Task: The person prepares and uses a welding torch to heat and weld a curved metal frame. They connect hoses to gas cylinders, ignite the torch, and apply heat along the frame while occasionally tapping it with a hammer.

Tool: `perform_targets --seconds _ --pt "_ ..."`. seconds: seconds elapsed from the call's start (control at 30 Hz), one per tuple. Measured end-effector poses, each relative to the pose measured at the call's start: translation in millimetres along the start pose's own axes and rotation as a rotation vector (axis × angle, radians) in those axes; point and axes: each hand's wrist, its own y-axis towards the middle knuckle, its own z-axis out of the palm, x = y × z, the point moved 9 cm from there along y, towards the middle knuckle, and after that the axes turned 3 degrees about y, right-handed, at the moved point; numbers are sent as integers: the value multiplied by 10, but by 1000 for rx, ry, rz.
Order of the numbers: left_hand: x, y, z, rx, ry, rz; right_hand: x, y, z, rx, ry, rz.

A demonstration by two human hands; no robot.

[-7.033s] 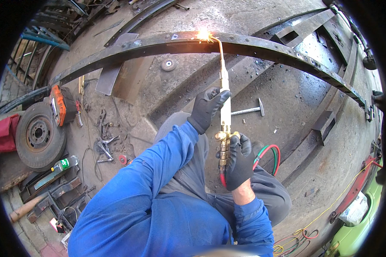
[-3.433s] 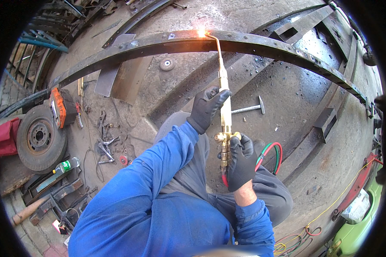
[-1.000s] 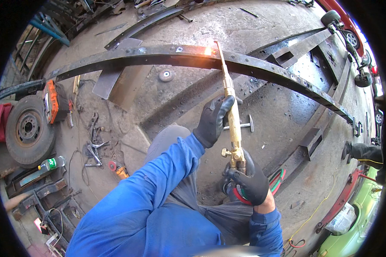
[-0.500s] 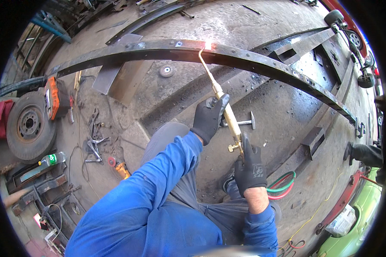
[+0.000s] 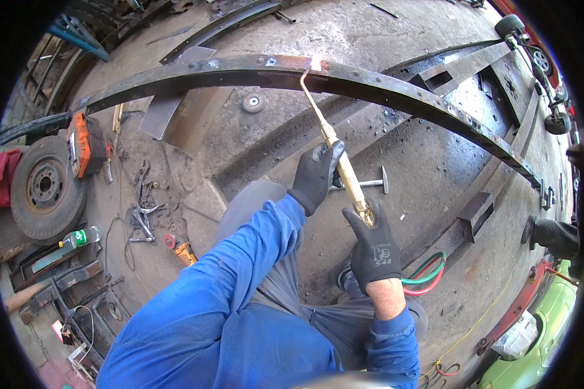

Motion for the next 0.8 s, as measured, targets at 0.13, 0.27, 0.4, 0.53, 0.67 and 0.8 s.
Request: perform_targets --seconds 0.13,0.27,0.4,0.53,0.67,0.8 --pt "19 7 -1 -7 -23 -25 9 -6 16 3 2 -7" --pt "6 -9 -14 -20 -29 -21 -1 -8 33 -6 42 26" --pt "-6 -23 -31 -29 2 -28 21 3 44 -32 41 11" --pt "-39 -27 -61 -26 70 -24 19 12 63 -41 38 30" --pt "-62 -32 -82 -25 87 -23 23 12 79 -29 57 65" --pt "-59 -32 -96 -42 68 -24 56 14 71 -37 46 42"
